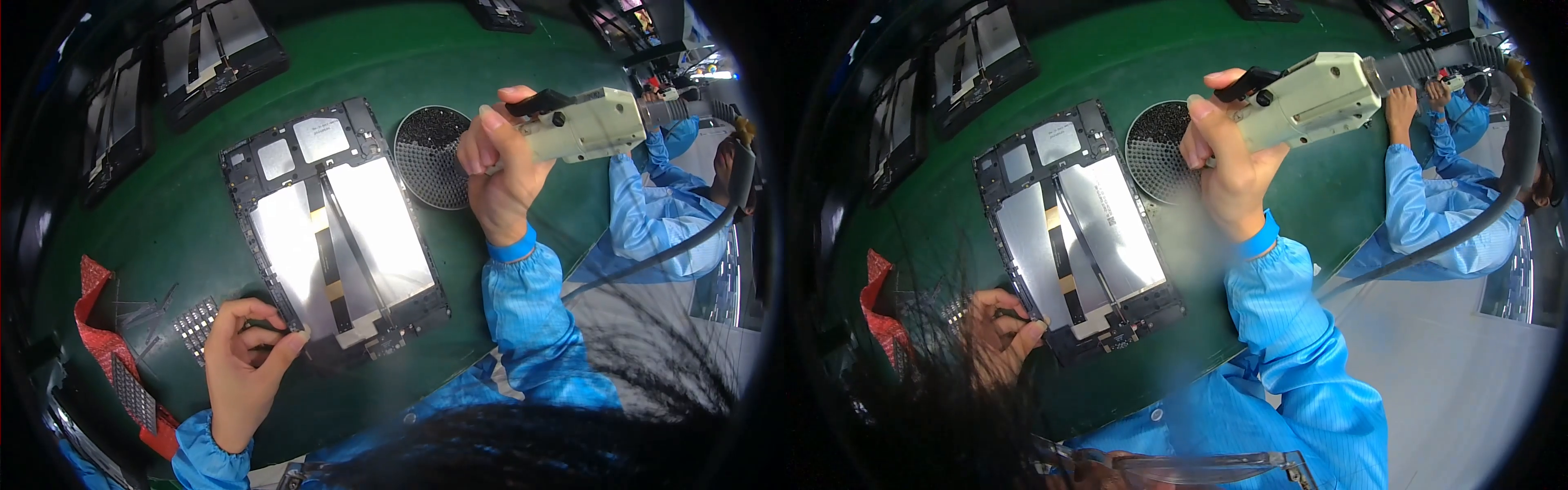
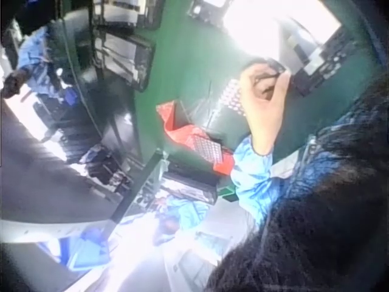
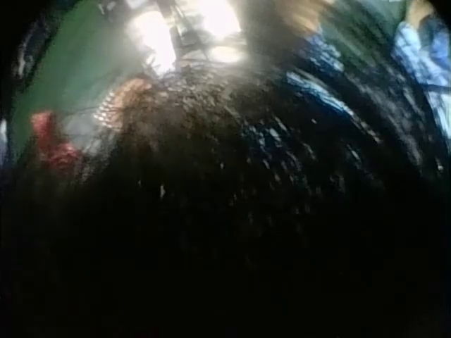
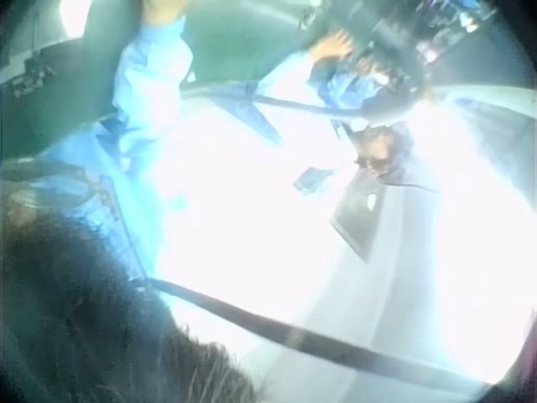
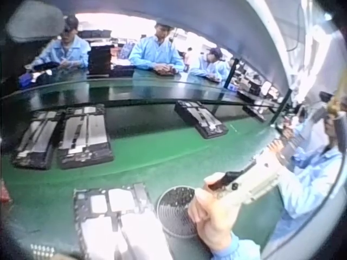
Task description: The person assembles electronic tablets by applying adhesive strips and circuit components, then securing them with an electric screwdriver.
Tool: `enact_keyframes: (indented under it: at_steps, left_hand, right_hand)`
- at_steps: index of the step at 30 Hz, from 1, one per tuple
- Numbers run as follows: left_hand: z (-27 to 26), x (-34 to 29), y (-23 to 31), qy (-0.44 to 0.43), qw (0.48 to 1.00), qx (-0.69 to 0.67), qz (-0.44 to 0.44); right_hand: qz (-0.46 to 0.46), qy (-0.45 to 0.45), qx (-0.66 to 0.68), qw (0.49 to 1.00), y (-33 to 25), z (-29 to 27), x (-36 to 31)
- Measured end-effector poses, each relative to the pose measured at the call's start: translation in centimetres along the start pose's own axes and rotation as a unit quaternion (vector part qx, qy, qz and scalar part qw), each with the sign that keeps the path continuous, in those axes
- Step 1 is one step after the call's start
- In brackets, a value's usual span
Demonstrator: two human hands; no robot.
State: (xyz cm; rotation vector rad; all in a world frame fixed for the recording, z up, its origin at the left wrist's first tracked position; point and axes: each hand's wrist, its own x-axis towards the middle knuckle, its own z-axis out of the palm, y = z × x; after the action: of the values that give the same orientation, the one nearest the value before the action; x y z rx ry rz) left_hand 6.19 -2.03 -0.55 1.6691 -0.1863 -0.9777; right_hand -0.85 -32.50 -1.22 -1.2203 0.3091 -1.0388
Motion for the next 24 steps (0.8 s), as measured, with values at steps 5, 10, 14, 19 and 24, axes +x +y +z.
enact_keyframes:
  at_steps: [5,10,14,19,24]
  left_hand:
    - [-0.4,-0.3,-0.3,0.0,1.0,0.011,0.004]
    - [-0.3,-0.2,0.1,-0.001,1.0,-0.004,-0.005]
    - [0.1,0.1,0.6,-0.001,1.0,-0.01,-0.009]
    - [-0.8,-0.6,0.6,-0.008,1.0,-0.014,-0.012]
    - [-1.7,-0.1,0.1,-0.043,0.998,-0.038,0.022]
  right_hand:
    - [0.004,0.0,-0.033,0.999,-0.1,0.6,-0.3]
    - [0.007,-0.009,-0.062,0.998,-0.2,0.9,-0.2]
    - [0.011,-0.009,-0.062,0.998,-0.2,0.6,0.4]
    - [0.035,-0.035,-0.001,0.999,0.0,0.4,-0.1]
    - [-0.027,-0.011,-0.034,0.999,-0.3,1.3,-1.0]
